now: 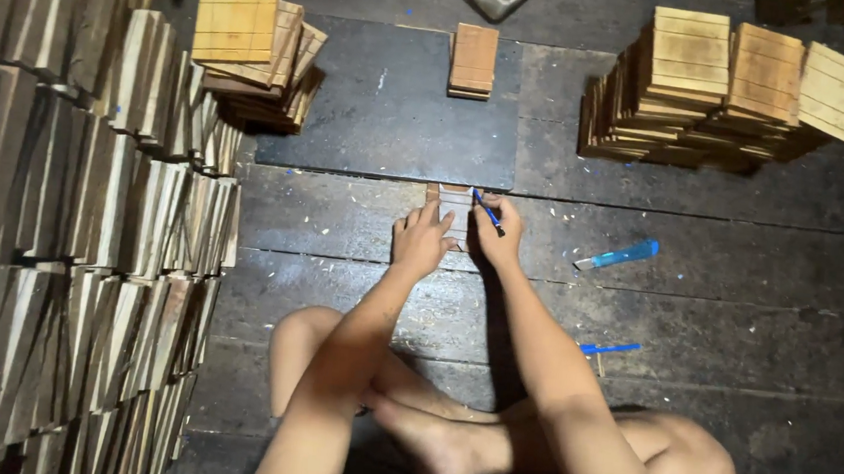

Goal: Marking lines on small wooden blocks using a pen and a template jig while sitting on the floor.

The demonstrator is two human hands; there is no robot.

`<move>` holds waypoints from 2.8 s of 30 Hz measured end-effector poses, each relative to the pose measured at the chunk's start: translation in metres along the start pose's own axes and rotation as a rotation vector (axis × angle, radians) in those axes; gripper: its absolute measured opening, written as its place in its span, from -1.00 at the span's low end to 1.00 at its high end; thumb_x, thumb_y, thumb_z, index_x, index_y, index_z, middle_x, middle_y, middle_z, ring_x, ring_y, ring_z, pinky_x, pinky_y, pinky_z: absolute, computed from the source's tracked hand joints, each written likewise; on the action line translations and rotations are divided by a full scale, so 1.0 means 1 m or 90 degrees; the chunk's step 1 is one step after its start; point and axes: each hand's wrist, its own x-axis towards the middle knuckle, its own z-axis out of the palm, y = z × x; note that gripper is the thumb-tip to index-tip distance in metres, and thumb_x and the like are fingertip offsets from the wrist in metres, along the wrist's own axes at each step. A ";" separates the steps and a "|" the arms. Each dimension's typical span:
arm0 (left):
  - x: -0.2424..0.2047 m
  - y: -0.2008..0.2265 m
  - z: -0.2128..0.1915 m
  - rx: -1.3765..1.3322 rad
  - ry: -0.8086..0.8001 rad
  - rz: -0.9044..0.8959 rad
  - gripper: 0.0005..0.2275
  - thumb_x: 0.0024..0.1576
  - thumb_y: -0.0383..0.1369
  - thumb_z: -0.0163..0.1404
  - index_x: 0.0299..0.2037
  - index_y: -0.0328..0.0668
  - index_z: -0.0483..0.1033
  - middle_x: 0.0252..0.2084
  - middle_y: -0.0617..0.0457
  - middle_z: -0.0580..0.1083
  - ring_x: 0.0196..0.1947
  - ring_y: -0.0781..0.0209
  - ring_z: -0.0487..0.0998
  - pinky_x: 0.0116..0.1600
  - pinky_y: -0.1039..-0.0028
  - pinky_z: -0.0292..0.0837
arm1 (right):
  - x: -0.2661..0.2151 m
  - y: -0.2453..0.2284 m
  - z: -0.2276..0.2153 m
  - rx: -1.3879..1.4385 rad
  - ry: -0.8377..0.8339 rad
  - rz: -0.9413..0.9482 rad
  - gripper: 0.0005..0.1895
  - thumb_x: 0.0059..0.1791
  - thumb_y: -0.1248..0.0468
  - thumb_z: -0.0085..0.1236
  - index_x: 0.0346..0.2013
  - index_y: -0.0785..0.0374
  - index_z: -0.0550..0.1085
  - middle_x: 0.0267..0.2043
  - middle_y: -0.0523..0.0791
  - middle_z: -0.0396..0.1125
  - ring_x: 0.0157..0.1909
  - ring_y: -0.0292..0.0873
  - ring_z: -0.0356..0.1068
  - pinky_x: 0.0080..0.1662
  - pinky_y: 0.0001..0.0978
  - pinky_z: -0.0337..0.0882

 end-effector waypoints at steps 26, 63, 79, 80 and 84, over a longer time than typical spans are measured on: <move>0.023 0.015 0.000 0.051 -0.101 -0.085 -0.57 0.29 -0.06 -0.06 0.38 0.27 0.34 0.43 0.22 0.09 0.35 -0.04 0.19 0.27 -0.18 0.22 | -0.042 0.011 -0.029 -0.111 -0.122 -0.007 -0.92 -0.02 0.28 0.23 -0.36 0.23 0.54 -0.39 0.06 0.48 -0.25 0.06 0.52 -0.17 -0.18 0.43; 0.020 0.023 -0.017 0.006 -0.109 -0.101 -0.58 0.27 -0.10 0.00 0.35 0.23 0.38 0.45 0.22 0.08 0.36 -0.07 0.19 0.22 -0.25 0.31 | -0.017 0.017 -0.030 -0.124 -0.175 -0.030 -0.85 0.01 0.23 0.19 -0.42 0.18 0.47 -0.42 -0.01 0.46 -0.28 -0.15 0.45 -0.16 -0.28 0.41; 0.046 -0.020 -0.015 0.014 -0.184 -0.054 -0.71 0.20 -0.14 0.11 0.13 0.28 0.58 0.36 0.25 0.16 0.36 -0.11 0.26 0.25 -0.39 0.22 | -0.088 -0.010 -0.022 -0.047 -0.165 0.022 -0.89 -0.03 0.33 0.26 -0.37 0.31 0.50 -0.36 0.13 0.50 -0.27 0.07 0.55 -0.24 -0.20 0.45; 0.044 -0.022 -0.014 0.006 -0.184 -0.053 -0.70 0.19 -0.12 0.12 0.14 0.34 0.57 0.35 0.28 0.14 0.36 -0.09 0.24 0.26 -0.39 0.21 | -0.089 -0.007 -0.017 -0.046 -0.160 0.012 -0.88 -0.03 0.34 0.25 -0.38 0.32 0.49 -0.33 0.11 0.51 -0.23 0.08 0.55 -0.22 -0.18 0.45; 0.041 -0.019 -0.017 -0.014 -0.177 -0.052 -0.70 0.17 -0.13 0.14 0.13 0.39 0.57 0.36 0.30 0.13 0.36 -0.10 0.25 0.30 -0.37 0.19 | -0.090 -0.006 -0.011 -0.055 -0.122 0.003 -0.86 -0.04 0.38 0.26 -0.45 0.32 0.47 -0.34 0.06 0.53 -0.25 0.05 0.56 -0.21 -0.18 0.45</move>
